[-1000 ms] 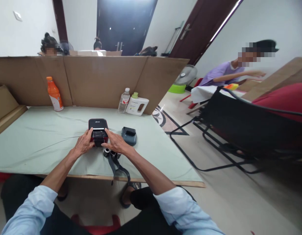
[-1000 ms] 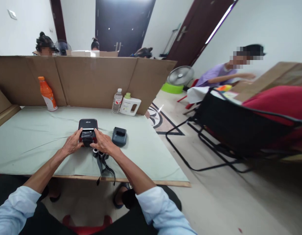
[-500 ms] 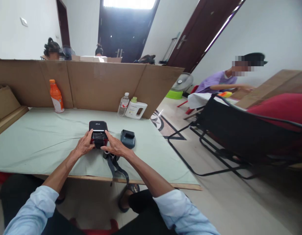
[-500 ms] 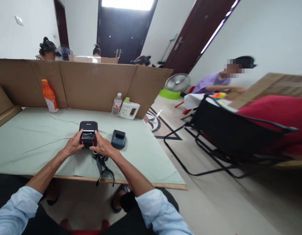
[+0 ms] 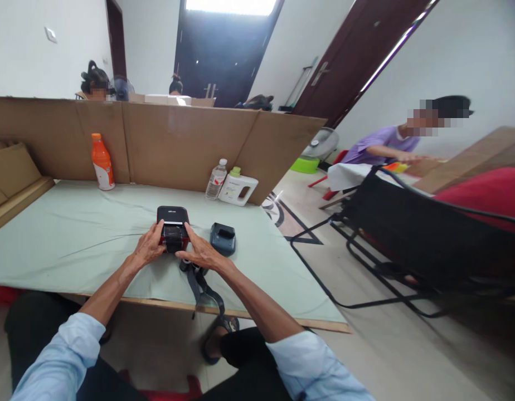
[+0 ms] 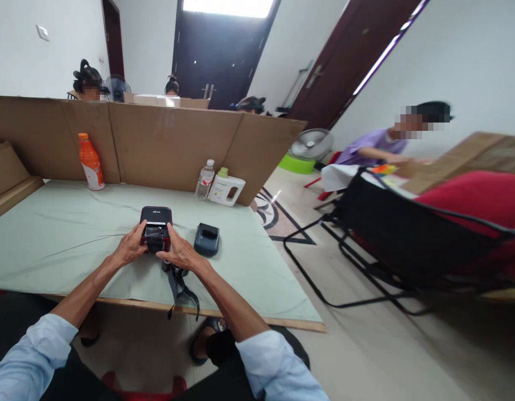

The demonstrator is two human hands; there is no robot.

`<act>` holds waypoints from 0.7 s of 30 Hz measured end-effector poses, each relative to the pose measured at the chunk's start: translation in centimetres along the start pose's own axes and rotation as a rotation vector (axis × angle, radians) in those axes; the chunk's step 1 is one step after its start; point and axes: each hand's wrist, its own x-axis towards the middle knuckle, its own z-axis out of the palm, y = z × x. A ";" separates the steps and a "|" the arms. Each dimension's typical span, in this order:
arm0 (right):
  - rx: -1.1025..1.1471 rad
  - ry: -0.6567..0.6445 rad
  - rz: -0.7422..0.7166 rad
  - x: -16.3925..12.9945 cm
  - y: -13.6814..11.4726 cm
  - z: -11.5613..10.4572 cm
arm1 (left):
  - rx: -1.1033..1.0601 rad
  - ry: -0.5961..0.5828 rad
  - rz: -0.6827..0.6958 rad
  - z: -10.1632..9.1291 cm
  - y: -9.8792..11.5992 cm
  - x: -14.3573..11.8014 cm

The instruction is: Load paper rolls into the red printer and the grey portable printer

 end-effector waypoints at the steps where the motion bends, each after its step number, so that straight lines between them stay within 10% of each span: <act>1: -0.004 -0.005 0.016 -0.1 -0.2 -0.1 | 0.003 0.006 -0.001 0.1 0.0 0.0; 8: -0.034 -0.006 -0.022 0.9 -1.4 -0.2 | -0.002 0.051 0.027 -1.0 -1.0 -0.2; 21: 0.048 -0.143 -0.212 9.1 -10.7 6.2 | 0.164 0.130 -0.115 -11.8 -10.0 -5.4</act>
